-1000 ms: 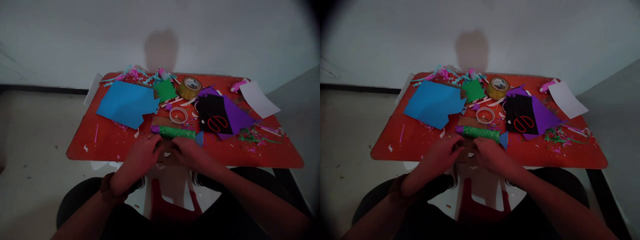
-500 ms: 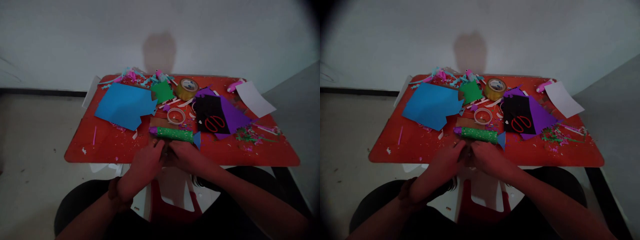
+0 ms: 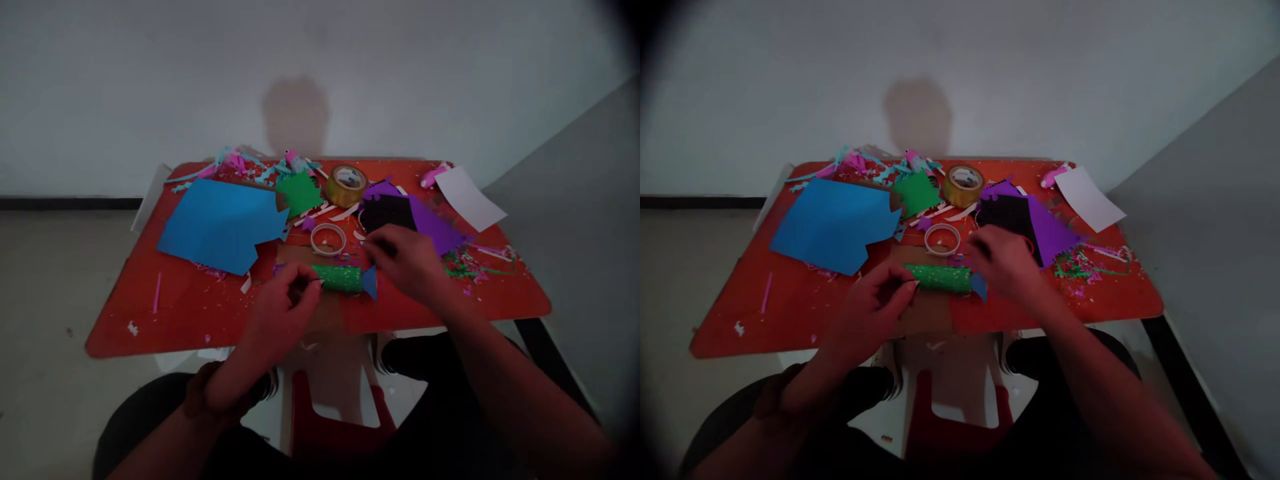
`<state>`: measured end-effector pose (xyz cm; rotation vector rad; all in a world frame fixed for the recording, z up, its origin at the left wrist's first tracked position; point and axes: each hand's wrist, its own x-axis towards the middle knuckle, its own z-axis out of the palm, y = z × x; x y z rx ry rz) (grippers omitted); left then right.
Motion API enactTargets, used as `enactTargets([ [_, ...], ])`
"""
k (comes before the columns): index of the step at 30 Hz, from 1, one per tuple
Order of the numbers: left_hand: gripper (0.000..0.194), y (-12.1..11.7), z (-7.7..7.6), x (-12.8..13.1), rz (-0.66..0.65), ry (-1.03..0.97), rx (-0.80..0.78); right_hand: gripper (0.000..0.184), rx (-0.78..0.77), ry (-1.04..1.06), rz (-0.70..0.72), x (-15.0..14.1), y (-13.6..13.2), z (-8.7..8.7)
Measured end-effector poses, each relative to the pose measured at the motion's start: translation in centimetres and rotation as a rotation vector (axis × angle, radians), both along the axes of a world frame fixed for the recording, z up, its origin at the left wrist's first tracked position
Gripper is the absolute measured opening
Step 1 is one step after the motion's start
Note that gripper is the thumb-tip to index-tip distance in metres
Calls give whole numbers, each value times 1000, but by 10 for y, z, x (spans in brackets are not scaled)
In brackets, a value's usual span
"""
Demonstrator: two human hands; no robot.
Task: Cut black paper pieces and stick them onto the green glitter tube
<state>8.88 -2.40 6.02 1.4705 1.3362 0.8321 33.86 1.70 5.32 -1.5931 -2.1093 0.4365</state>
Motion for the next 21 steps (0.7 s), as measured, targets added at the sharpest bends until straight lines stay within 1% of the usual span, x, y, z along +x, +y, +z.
enactTargets([
  [2,15,3,1,7,3,-96,-51,18,-47,-247,-126,32,17,-8],
  [3,16,5,1,10,10,-136,-78,19,-99,-364,-146,44,23,-14],
  [5,17,7,0,16,24,-183,-124,22,-190,-521,-153,62,30,-27],
  [8,17,10,-2,24,17,-223,-151,29,-265,-604,-169,68,32,-39],
  [11,15,11,-3,30,-9,-281,-163,36,-302,-599,-239,67,33,-40],
  [13,14,11,-3,33,-22,-311,-172,37,-260,-533,-277,67,32,-34],
  [15,14,11,-2,34,-18,-338,-184,37,-159,-342,-273,67,27,-26],
  [17,15,10,0,35,5,-368,-197,37,-61,-31,-213,61,16,-16],
  [19,15,10,2,34,42,-406,-202,35,-18,274,-105,48,0,-6],
  [20,14,9,4,34,64,-423,-199,33,-19,362,-54,40,-8,-2],
  [21,13,9,5,34,84,-434,-195,33,-30,406,-17,31,-16,2],
])
